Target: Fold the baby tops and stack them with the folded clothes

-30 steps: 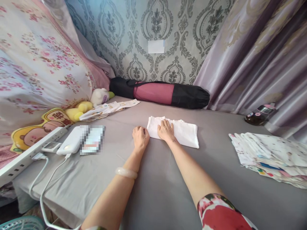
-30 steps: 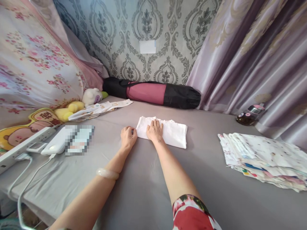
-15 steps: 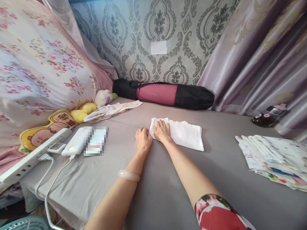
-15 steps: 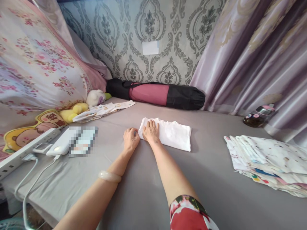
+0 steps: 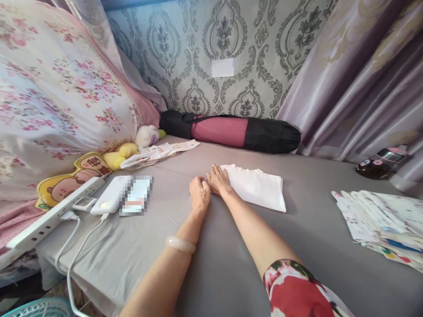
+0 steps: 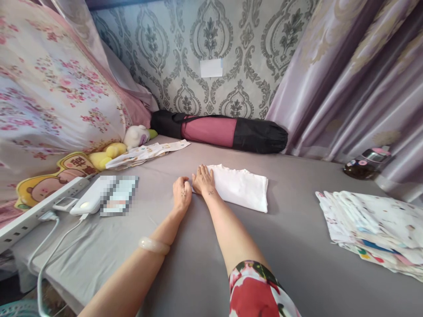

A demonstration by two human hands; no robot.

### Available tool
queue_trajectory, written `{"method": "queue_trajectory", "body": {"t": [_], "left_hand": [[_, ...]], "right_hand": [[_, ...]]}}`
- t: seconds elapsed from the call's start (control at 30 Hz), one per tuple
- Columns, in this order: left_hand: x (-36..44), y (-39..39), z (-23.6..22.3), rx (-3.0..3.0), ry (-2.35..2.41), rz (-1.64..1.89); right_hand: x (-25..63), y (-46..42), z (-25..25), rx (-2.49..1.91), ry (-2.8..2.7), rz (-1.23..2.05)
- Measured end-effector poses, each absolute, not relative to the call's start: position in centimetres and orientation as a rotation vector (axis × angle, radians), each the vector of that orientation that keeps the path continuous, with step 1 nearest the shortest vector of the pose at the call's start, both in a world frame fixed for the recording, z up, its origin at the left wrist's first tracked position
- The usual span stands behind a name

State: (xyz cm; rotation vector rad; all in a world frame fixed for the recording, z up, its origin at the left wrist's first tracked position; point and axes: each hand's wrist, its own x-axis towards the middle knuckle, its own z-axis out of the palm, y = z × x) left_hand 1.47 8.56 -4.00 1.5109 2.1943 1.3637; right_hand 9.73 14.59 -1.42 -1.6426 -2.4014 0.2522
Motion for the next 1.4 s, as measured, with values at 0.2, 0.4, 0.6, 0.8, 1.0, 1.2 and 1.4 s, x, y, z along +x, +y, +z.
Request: {"method": "queue_trajectory", "body": {"t": [0.2,0.4,0.6,0.8,1.0,1.2,1.4], "left_hand": [[1.8,8.1,-2.9,1.493,2.208,1.224],[2.1,7.3,-1.8,1.611,2.181,1.07],[3.0,6.8,-2.1,2.078,2.094,0.818],[3.4,6.9,-2.7,2.248,2.021,0.607],[3.4,6.9,-2.8,2.263,2.044,0.551],[3.5,6.9,-2.7,2.271,2.053,0.543],[3.4,7.1,-2.9,2.285,2.038,0.529]], "right_hand": [[9.8,14.4,-1.5,-1.648,-2.424,0.275],[10.6,15.1,-0.4,-1.631,-2.457,0.439],[13.6,14.9,-0.2,-1.688,-2.381,0.219],[14.8,14.4,-1.7,-1.75,-2.356,0.191],[14.7,14.4,-2.1,-1.736,-2.328,0.164],[15.2,14.4,-1.9,-1.699,-2.336,0.211],[17.2,13.4,-0.9,-1.784,-2.285,0.248]]}}
